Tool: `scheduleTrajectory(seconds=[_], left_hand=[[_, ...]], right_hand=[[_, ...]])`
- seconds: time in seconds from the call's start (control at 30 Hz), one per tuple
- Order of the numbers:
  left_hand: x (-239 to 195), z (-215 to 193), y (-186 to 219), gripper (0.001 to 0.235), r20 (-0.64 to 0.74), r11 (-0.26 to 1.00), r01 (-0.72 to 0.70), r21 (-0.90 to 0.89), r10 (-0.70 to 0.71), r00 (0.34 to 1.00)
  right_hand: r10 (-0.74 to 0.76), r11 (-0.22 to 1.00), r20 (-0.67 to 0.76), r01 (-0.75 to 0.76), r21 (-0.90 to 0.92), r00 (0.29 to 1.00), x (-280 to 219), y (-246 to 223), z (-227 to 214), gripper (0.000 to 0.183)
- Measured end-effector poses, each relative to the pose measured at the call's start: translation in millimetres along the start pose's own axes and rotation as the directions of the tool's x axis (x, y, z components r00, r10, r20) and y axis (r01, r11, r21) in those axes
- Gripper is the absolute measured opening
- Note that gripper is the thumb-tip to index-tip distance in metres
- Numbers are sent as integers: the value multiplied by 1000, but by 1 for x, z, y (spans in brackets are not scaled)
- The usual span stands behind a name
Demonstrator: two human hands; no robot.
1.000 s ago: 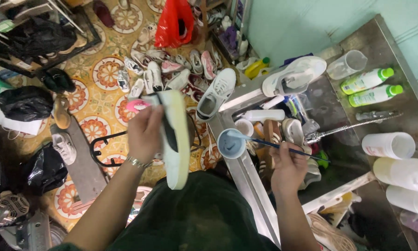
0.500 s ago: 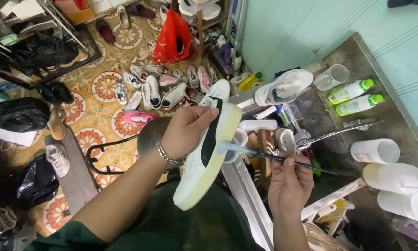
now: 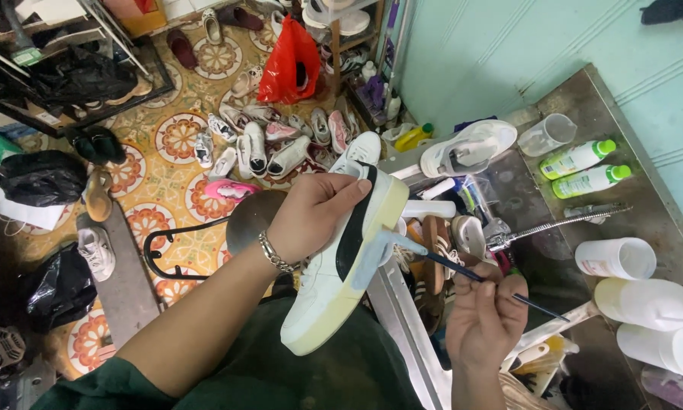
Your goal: Painting the midsoles of various sneakers using a brush and white paint to restore their appearance.
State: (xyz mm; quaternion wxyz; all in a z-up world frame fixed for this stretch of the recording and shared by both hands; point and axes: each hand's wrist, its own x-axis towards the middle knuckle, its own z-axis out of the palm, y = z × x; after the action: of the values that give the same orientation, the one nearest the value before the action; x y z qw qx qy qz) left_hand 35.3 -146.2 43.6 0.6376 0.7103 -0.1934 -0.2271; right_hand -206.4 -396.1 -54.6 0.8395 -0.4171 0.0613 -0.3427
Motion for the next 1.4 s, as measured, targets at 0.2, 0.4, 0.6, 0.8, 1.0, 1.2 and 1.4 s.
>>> scheduleTrajectory(seconds=[0.2,0.4,0.6,0.8,1.0,1.2,1.4], left_hand=[[3,-1,7,61,-30,997,31,76,-29,999],[8,3,8,64,-76,986,94,140,-84,994],[11,1,10,66,-90,973,149,176,-135,987],[13,3,5,66,-78,981,118,153,-108,991],[13,4,4,59,-61,988,143,65,-139,988],[13,3,3,63,-73,991,123,48,-119,990],[13,2,7,56,-55,987,161,-25,-163,985]], right_hand=[[55,993,225,-78,92,973,-10,-14,18,21],[17,1000,27,-17,8,999,-6,-6,3,21],[7,998,247,-24,63,969,-10,-10,18,19],[23,993,163,-40,107,986,-16,-7,4,23],[3,985,140,-27,169,990,-11,-4,0,21],[15,999,220,-22,28,975,-24,-13,19,19],[6,1000,81,-8,23,997,-18,-9,0,19]])
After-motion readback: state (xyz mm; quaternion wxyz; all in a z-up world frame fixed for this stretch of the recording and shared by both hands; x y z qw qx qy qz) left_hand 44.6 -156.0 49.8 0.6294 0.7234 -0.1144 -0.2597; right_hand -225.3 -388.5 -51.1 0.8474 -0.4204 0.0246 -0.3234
